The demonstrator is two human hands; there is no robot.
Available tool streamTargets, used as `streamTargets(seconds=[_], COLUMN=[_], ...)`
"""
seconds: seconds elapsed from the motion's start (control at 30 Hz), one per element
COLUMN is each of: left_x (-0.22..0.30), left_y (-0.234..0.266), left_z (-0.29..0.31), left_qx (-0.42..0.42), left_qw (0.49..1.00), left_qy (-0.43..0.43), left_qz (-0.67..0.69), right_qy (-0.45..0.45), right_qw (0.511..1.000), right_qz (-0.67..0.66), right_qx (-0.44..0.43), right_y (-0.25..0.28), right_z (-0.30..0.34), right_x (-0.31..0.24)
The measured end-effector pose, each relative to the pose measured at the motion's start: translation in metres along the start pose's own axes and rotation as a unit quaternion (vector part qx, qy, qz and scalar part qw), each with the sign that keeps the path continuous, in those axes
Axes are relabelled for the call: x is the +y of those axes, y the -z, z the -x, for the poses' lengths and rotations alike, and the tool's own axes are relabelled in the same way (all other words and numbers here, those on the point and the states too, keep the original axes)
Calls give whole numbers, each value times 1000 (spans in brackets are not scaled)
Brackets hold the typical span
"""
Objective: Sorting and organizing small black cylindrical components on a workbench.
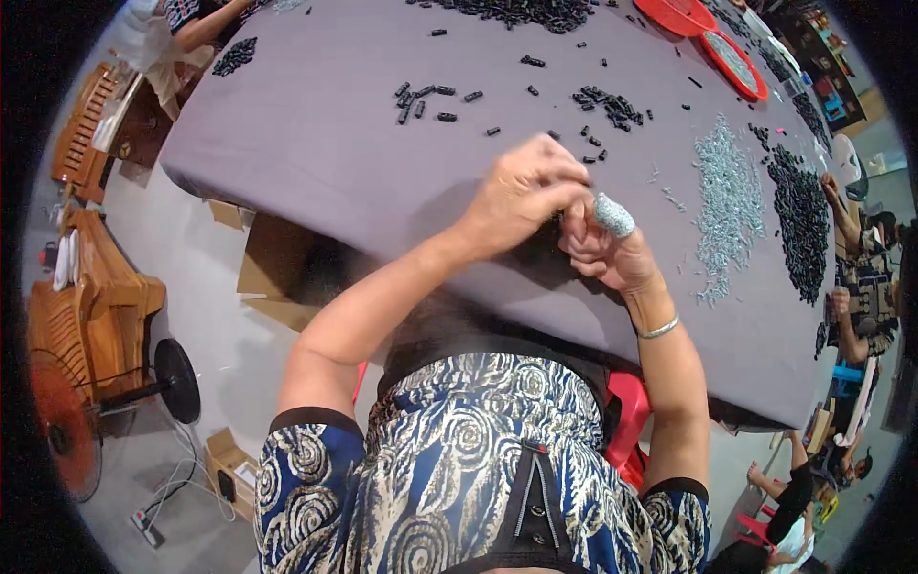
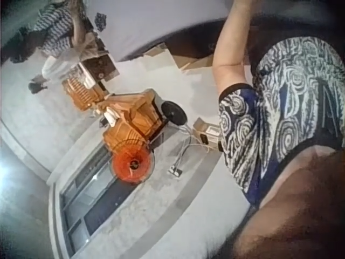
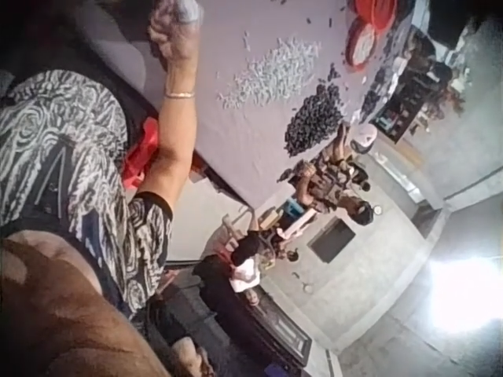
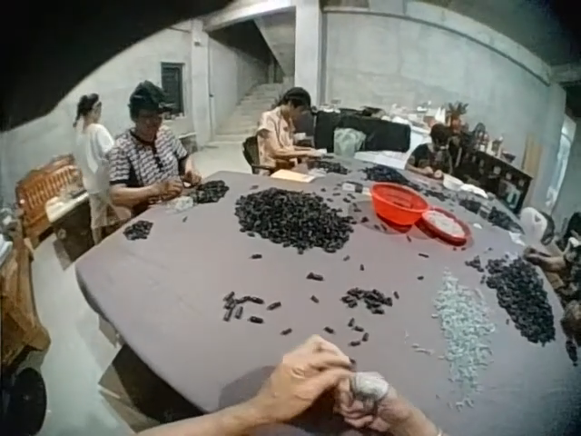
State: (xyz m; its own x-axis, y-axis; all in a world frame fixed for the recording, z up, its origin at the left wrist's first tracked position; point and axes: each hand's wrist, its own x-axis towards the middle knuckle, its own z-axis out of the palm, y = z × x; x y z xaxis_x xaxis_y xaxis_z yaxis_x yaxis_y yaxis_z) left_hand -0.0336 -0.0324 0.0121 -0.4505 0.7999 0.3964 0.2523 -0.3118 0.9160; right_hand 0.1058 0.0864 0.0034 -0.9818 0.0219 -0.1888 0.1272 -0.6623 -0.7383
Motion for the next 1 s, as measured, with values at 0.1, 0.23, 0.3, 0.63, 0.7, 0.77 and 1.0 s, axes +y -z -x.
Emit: streamTargets(seconds=[0.1, 0.23, 0.3, 0.63, 0.7, 0.77, 1.0], left_x=[4, -11, -22, -52, -59, -64, -73], left_y=[27, 83, 102, 98, 100, 103, 145], left_z=[-12, -20, -26, -44, -45, -49, -61], left_qx=[93, 154, 149, 42, -27, -43, -1], left_qw=[980, 930, 908, 825, 803, 806, 767], left_qy=[-26, -6, -10, -137, -182, -186, -144], left_qz=[-175, -334, -391, -547, -567, -560, -625], right_qy=[91, 211, 227, 244, 241, 240, 227], right_qw=[993, 961, 963, 940, 938, 938, 938], right_qz=[34, 38, 64, 123, 137, 143, 159], right_qx=[68, 173, 133, 206, 209, 206, 209], right_y=[6, 7, 15, 17, 14, 18, 22], right_z=[-1, 3, 3, -3, -4, -3, -2], right_x=[-10, -26, -28, -19, -18, -19, -22])
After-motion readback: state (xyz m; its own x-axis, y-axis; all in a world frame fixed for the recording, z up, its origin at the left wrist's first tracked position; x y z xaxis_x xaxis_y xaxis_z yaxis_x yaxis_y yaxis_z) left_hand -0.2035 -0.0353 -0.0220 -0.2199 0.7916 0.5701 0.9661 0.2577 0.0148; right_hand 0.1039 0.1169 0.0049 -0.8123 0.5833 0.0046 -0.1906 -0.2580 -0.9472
